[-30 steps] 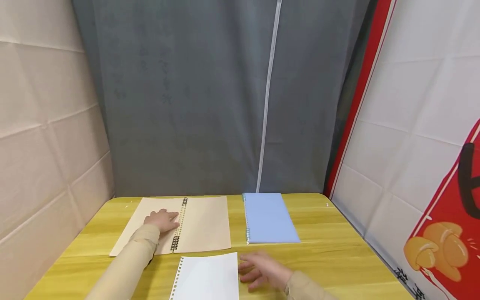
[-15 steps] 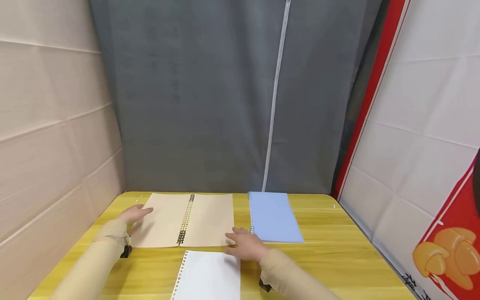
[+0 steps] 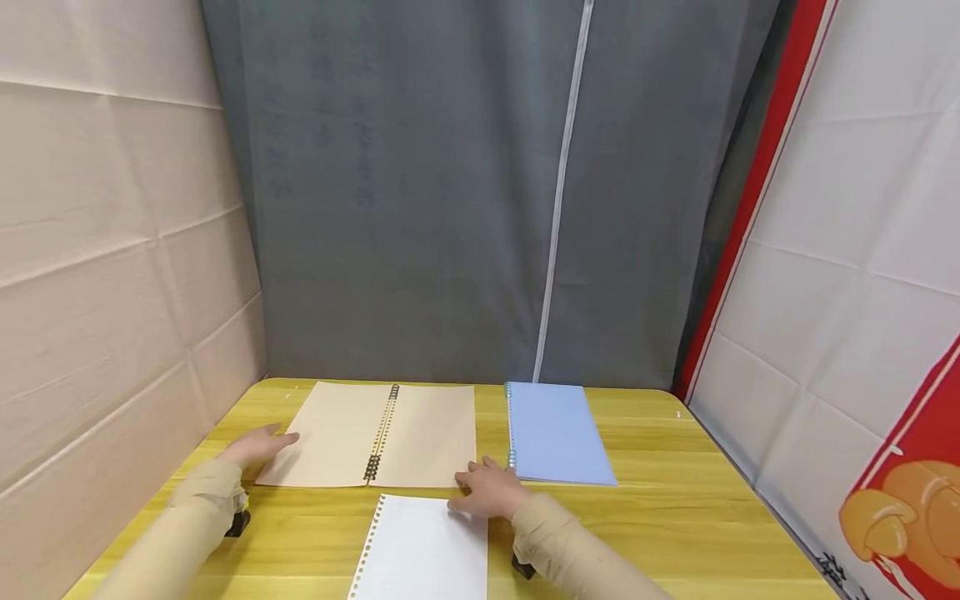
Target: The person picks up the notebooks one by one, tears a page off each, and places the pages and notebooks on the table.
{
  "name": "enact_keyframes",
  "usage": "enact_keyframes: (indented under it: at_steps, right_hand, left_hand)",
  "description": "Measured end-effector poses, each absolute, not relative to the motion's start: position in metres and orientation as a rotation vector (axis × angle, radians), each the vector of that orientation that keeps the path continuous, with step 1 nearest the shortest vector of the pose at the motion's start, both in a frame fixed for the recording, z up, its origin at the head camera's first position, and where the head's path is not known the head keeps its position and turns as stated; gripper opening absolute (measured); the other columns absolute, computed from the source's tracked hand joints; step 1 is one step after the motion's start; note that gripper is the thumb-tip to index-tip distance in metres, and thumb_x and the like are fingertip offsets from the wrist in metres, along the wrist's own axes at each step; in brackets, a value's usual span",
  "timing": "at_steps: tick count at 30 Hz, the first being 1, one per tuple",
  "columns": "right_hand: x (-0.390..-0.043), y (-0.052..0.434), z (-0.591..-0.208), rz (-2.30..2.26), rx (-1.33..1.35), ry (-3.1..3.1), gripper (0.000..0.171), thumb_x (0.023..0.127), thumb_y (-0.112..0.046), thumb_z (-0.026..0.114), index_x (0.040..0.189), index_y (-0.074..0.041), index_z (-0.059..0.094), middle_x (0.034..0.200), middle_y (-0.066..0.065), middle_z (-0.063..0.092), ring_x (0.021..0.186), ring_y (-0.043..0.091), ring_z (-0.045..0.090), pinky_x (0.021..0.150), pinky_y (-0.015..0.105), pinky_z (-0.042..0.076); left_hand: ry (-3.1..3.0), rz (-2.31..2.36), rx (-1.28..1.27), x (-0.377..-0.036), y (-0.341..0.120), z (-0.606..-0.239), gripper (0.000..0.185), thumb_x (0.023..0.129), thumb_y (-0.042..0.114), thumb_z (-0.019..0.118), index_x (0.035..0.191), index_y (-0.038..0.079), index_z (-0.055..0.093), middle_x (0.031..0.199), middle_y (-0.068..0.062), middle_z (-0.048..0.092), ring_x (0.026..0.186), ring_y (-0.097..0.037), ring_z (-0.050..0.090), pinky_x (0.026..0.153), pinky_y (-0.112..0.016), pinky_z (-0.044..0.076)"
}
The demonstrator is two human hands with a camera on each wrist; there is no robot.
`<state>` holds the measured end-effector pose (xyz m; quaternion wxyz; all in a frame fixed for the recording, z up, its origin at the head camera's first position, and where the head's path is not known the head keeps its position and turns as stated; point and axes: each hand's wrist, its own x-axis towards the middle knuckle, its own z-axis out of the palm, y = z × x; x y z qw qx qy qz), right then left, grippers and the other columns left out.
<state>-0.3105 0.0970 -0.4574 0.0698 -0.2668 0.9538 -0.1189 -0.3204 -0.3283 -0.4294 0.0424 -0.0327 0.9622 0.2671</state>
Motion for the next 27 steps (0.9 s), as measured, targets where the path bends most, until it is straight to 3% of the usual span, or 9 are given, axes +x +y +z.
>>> enact_keyframes:
  at_steps: [6,7,9,13,14,17,22,27]
  right_hand:
    - [-0.31,0.094,-0.463,-0.361,-0.851,2.894,0.054,0.087,-0.05,0.064,0.128,-0.014,0.065,0.136,0.016,0.055,0.129,0.048,0.041,0.099,0.067,0.035]
    - [-0.31,0.094,-0.463,-0.359,-0.861,2.9,0.054,0.087,-0.049,0.064,0.127,-0.014,0.066,0.135,0.017,0.056,0.128,0.048,0.043,0.098,0.066,0.036]
    - [-0.312,0.094,-0.462,-0.364,-0.873,2.914,0.051,0.087,-0.048,0.065,0.125,-0.014,0.067,0.133,0.016,0.057,0.126,0.047,0.045,0.098,0.064,0.038]
    - [-0.318,0.093,-0.456,-0.355,-0.943,2.925,0.046,0.087,-0.045,0.067,0.119,-0.013,0.07,0.123,0.01,0.065,0.115,0.035,0.056,0.092,0.051,0.047]
    - [-0.32,0.093,-0.454,-0.362,-0.956,2.921,0.044,0.087,-0.045,0.067,0.118,-0.013,0.071,0.119,0.008,0.067,0.112,0.032,0.059,0.09,0.047,0.049]
    - [-0.328,0.091,-0.45,-0.387,-0.948,2.9,0.042,0.087,-0.043,0.066,0.115,-0.012,0.071,0.112,0.003,0.069,0.105,0.025,0.062,0.085,0.041,0.051]
    - [-0.342,0.084,-0.441,-0.636,-0.793,2.812,0.042,0.091,-0.038,0.064,0.118,-0.006,0.069,0.112,0.006,0.069,0.106,0.026,0.062,0.089,0.042,0.051]
    - [-0.355,0.073,-0.428,-1.17,-0.726,2.599,0.046,0.097,-0.031,0.056,0.127,0.004,0.059,0.123,0.018,0.062,0.116,0.035,0.056,0.095,0.05,0.047]
  left_hand:
    - [2.856,1.035,-0.082,-0.325,-0.333,-0.436,0.076,0.1,0.041,0.045,0.138,-0.023,0.028,0.14,-0.044,0.029,0.129,-0.058,0.029,0.105,-0.061,0.029]
    - [2.817,1.097,-0.1,-0.327,-0.335,-0.437,0.077,0.1,0.042,0.045,0.139,-0.022,0.026,0.131,-0.045,0.039,0.119,-0.057,0.041,0.099,-0.057,0.038]
    - [2.741,1.206,-0.143,-0.329,-0.339,-0.433,0.08,0.1,0.045,0.044,0.142,-0.02,0.023,0.126,-0.042,0.043,0.111,-0.051,0.048,0.089,-0.053,0.044]
    - [2.629,1.385,-0.203,-0.335,-0.344,-0.412,0.082,0.098,0.051,0.043,0.146,-0.011,0.02,0.121,-0.035,0.051,0.103,-0.042,0.052,0.077,-0.046,0.043]
    - [2.619,1.406,-0.191,-0.334,-0.345,-0.404,0.081,0.099,0.051,0.042,0.147,-0.011,0.021,0.134,-0.035,0.045,0.117,-0.045,0.047,0.084,-0.051,0.042]
    - [2.61,1.462,-0.102,-0.338,-0.343,-0.383,0.08,0.099,0.053,0.042,0.148,-0.007,0.022,0.14,-0.033,0.041,0.127,-0.047,0.04,0.095,-0.057,0.039]
    - [2.611,1.5,0.144,-0.349,-0.328,-0.354,0.082,0.1,0.054,0.041,0.153,-0.003,0.015,0.144,-0.031,0.038,0.132,-0.047,0.036,0.1,-0.06,0.036]
    - [2.573,1.547,0.325,-0.363,-0.293,-0.336,0.078,0.101,0.052,0.041,0.154,0.001,0.016,0.142,-0.026,0.045,0.13,-0.043,0.042,0.102,-0.057,0.037]
